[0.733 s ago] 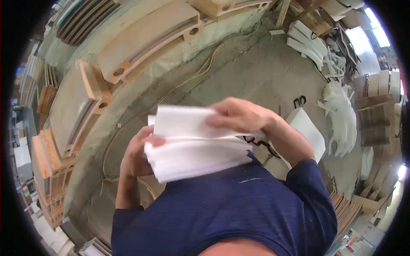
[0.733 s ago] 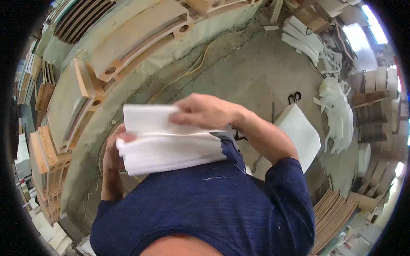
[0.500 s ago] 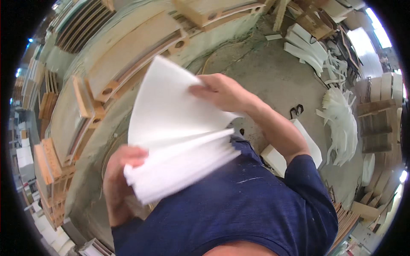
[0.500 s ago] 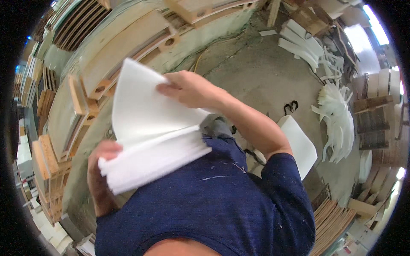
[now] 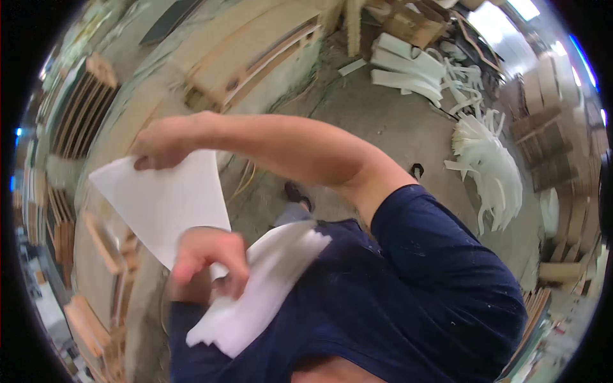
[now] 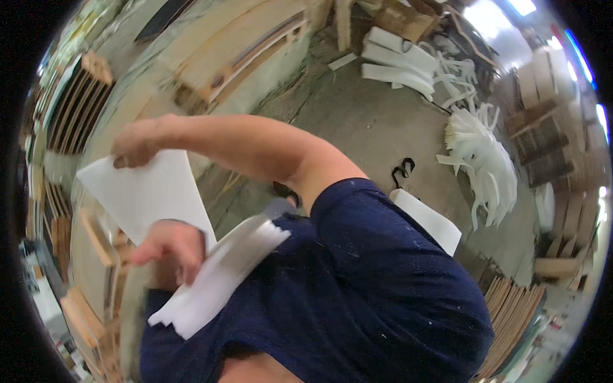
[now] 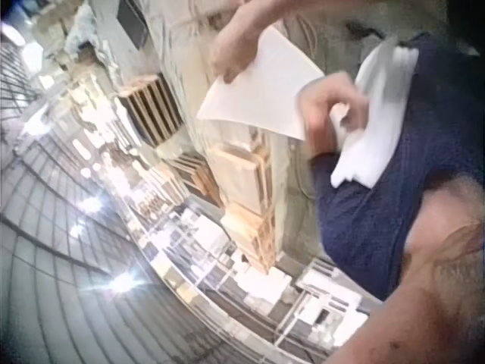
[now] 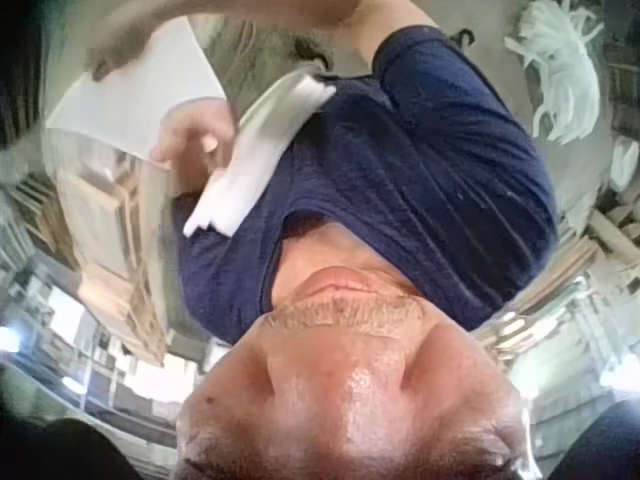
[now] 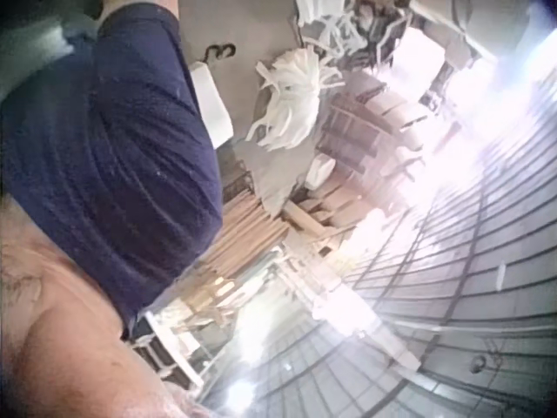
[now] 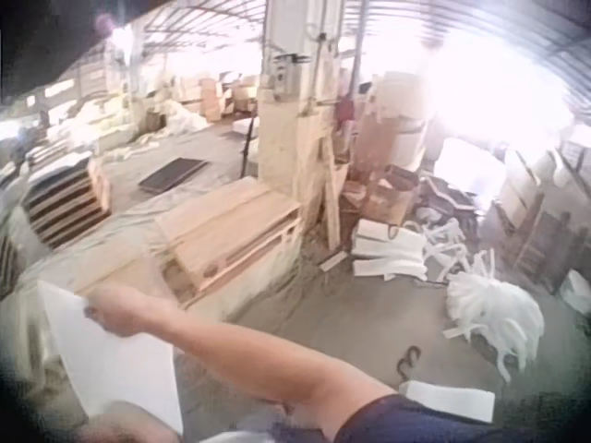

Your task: The person uses a spray gun to apply a clear coating to several wooden furniture frames. After finishing the spray, they walk to a pile of white foam pieces and place them one by one onto the treated wooden frames.

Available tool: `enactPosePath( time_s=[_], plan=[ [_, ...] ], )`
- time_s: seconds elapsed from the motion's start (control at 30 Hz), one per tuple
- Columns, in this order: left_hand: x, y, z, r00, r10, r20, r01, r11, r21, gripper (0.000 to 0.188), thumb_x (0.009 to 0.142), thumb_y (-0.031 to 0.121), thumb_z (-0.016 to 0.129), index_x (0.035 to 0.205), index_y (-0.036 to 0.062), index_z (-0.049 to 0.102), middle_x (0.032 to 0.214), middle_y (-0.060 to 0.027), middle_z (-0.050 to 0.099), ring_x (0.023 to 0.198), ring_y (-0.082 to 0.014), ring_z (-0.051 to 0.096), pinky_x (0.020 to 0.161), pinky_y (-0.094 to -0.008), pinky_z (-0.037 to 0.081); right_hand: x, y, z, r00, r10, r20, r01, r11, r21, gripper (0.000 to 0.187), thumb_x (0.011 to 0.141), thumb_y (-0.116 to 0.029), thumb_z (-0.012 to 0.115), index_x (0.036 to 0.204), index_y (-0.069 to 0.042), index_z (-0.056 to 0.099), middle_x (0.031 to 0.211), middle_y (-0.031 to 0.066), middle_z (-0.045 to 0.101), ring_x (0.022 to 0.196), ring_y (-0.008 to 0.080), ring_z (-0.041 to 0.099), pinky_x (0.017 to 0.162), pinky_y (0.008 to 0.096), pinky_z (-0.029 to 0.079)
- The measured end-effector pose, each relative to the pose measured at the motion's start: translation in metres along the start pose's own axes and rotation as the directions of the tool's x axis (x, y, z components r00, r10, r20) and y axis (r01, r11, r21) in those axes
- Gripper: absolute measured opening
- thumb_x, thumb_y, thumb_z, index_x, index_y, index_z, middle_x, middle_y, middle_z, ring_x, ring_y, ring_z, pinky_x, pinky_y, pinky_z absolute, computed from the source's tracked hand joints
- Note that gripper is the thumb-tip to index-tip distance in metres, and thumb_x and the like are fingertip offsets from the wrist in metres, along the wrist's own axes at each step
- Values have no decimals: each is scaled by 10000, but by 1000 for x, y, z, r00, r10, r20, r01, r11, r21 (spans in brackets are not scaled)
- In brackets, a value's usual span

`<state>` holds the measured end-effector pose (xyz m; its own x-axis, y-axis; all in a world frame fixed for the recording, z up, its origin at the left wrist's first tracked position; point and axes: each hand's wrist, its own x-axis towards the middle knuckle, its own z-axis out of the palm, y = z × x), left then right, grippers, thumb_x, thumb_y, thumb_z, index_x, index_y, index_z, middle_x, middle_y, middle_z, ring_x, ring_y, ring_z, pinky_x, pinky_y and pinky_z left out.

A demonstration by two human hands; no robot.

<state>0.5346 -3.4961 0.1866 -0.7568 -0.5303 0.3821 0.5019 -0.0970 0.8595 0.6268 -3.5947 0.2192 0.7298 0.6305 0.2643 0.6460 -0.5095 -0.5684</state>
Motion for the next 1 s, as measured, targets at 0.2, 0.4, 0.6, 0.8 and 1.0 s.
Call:
enactPosePath(
  time_s=[0.2, 0.4, 0.6, 0.8, 1.0],
  plan=[
    [33, 11, -157, -430, 648, -629, 33, 707, 706, 276, 922, 284, 542, 961, 12, 508, 760, -65, 581, 618, -174, 559, 592, -313, 472, -95, 107, -179, 921, 347, -177, -372, 919, -134, 467, 944, -429, 456, 1201, -59, 582, 1062, 193, 642, 1010, 361, 601, 881, 430, 469],
    [26, 65, -270, -741, 582, -334, -24, 474, 880, 249, 937, 228, 539, 1090, 39, 485, 995, -91, 570, 893, -188, 557, 841, -364, 440, -108, 118, -272, 954, 238, -183, -285, 909, -305, 428, 952, -429, 462, 1184, -94, 593, 1016, 191, 648, 960, 346, 621, 856, 434, 480],
    [4, 39, -298, -634, 491, -598, -280, 576, 768, 397, 914, 475, 563, 1001, 88, 562, 1028, -62, 589, 972, -209, 554, 864, -371, 435, -34, 123, -333, 991, -120, -56, 60, 781, -621, 362, 957, -257, 455, 1275, -120, 561, 1181, 141, 608, 977, 276, 631, 931, 376, 498],
    [12, 29, -313, -790, 389, -475, -428, 207, 880, 592, 849, 628, 544, 1126, 105, 519, 1042, -101, 583, 1093, -273, 540, 957, -579, 373, -55, 165, -432, 920, -387, -60, 159, 508, -846, 479, 839, -205, 591, 1290, -58, 524, 1292, 80, 546, 1210, 230, 453, 1070, 420, 305],
    [3, 27, -268, -906, 423, 16, -79, -206, 975, 527, 903, 544, 518, 1222, 130, 447, 1268, -117, 507, 1196, -297, 490, 1065, -614, 289, -71, 308, -503, 953, 64, -295, -43, 996, 79, 415, 923, -332, 526, 1165, -4, 603, 965, 69, 637, 844, 166, 591, 767, 286, 479]
  ],
)
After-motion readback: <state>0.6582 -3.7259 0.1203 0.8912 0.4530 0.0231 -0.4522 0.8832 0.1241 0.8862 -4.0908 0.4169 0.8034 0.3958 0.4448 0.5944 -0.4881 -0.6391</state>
